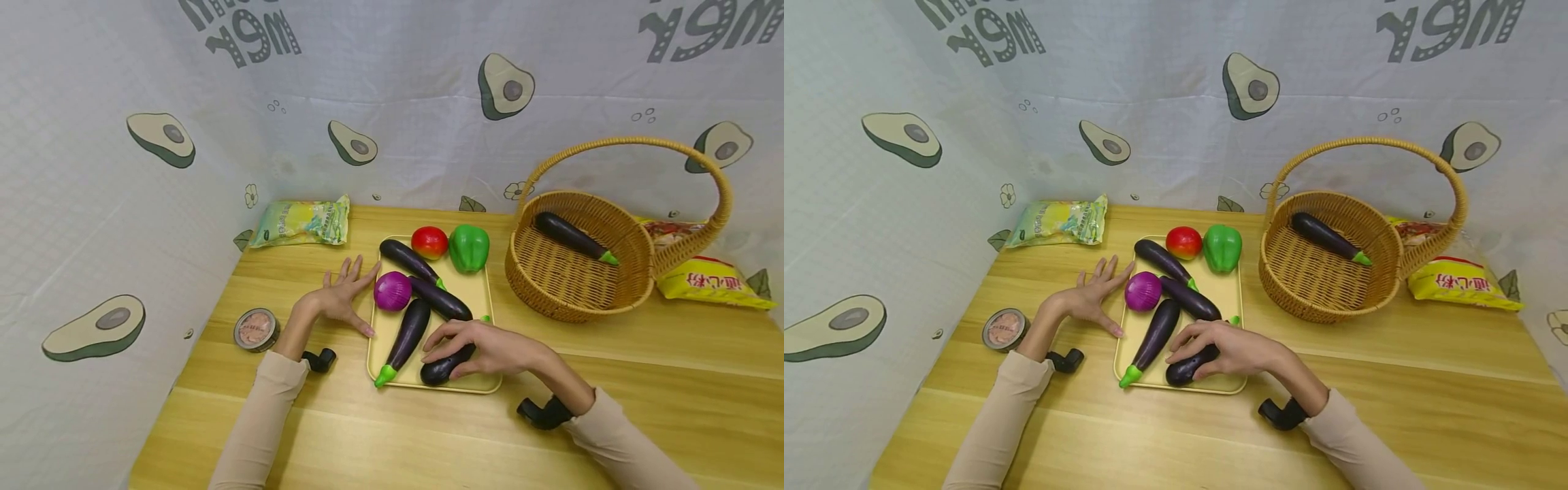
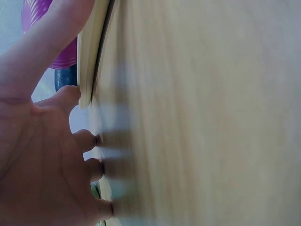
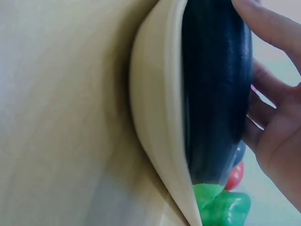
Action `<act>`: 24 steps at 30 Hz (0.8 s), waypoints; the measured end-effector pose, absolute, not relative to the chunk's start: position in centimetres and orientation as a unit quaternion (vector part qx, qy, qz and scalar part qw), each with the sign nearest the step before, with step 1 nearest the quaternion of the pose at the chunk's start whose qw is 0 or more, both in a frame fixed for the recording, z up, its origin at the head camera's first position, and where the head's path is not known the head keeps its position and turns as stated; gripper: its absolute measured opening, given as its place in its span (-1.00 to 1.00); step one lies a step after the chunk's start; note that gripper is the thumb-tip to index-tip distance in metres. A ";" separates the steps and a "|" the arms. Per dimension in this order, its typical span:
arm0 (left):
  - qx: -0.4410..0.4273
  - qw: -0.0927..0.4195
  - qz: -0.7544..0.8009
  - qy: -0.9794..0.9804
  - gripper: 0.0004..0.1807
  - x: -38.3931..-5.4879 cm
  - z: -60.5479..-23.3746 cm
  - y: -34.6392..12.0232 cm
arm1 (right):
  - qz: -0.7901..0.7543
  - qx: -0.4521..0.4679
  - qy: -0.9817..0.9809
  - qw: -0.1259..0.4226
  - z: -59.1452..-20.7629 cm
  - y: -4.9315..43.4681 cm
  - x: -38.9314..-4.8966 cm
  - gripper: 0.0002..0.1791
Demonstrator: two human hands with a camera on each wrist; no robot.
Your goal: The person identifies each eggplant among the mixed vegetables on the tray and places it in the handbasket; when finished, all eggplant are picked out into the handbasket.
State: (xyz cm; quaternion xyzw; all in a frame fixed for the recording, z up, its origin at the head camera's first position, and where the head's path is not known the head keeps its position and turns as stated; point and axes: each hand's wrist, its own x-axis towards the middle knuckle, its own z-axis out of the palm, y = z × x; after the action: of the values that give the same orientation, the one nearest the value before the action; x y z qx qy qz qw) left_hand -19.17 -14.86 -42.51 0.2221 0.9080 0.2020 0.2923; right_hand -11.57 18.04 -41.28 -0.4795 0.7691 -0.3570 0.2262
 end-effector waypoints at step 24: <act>0.223 0.291 0.207 0.907 0.51 -19.1 -42.6 -14.9 | -0.378 -0.508 0.739 0.230 -41.7 18.1 -11.9 -0.64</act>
State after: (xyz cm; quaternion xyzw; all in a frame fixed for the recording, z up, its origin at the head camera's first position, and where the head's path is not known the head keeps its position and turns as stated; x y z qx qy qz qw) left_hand -19.10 -14.85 -42.58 0.2230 0.9070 0.2072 0.2911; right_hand -11.92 18.07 -41.72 -0.5077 0.7392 -0.3781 0.2299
